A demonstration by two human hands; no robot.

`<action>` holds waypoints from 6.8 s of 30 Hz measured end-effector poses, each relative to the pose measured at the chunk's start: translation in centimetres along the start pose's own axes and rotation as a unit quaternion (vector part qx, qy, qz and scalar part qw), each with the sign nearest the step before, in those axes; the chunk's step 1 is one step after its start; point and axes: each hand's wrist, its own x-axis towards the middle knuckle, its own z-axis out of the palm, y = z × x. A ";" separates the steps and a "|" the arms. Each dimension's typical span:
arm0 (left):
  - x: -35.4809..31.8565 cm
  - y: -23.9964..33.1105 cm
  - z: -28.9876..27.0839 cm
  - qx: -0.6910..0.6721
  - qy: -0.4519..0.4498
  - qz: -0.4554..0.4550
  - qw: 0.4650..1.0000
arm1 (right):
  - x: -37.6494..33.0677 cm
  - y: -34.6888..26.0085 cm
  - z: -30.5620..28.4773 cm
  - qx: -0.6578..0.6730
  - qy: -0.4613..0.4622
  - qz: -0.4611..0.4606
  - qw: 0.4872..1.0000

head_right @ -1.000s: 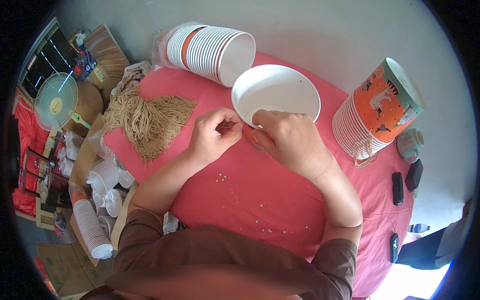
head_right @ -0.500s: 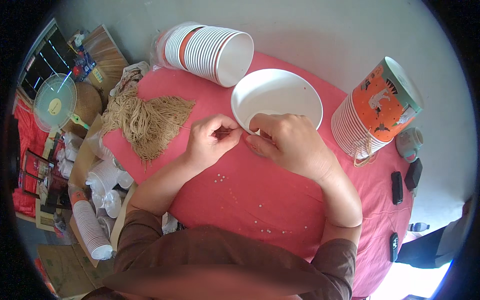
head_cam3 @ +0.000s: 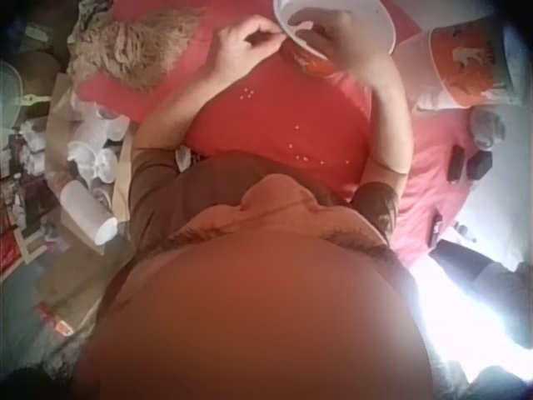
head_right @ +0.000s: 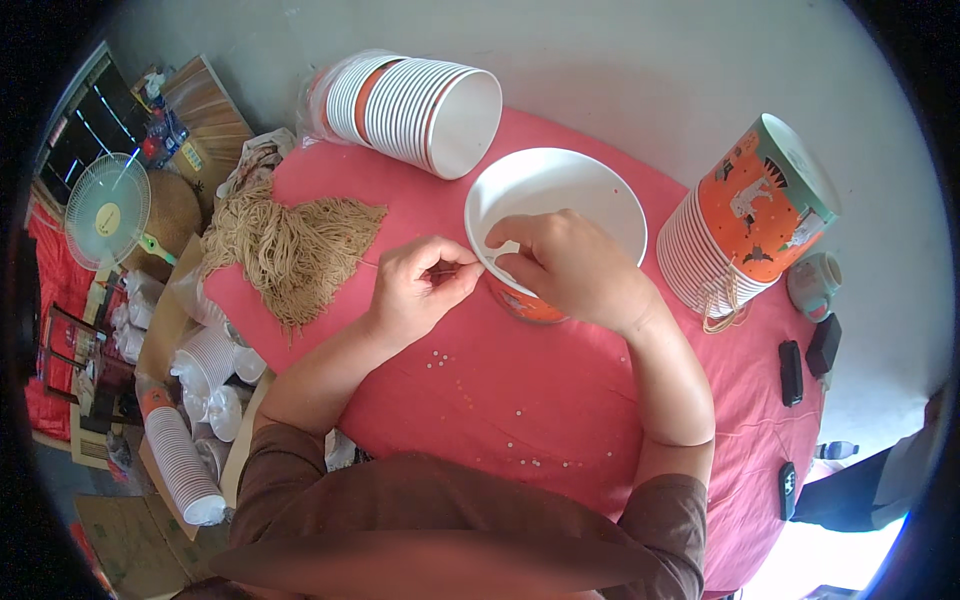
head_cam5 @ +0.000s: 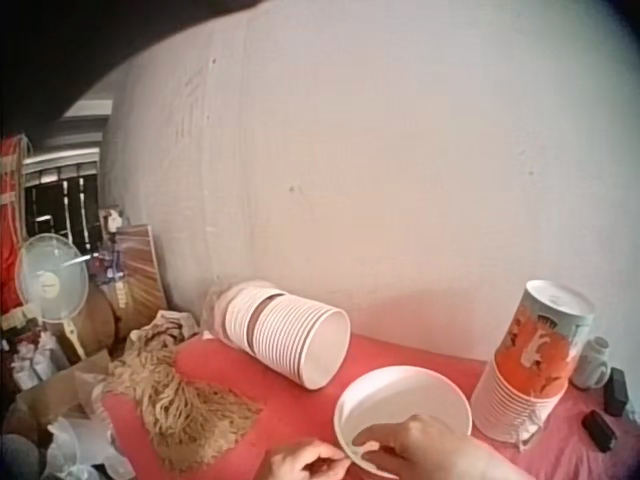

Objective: Attaching string handles to paper popcorn buckets.

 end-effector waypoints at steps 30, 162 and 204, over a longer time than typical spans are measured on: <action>0.9 -0.2 -2.1 0.012 -0.100 -0.056 0.993 | -3.9 3.2 -7.6 0.487 0.198 -0.244 0.815; 0.7 2.9 -1.4 -0.142 -0.046 -0.081 0.986 | -1.6 -0.7 0.1 0.037 0.163 -0.179 0.970; 4.7 3.6 -2.8 -0.079 -0.194 -0.162 0.964 | 0.9 -1.8 -2.3 0.155 0.156 -0.148 0.964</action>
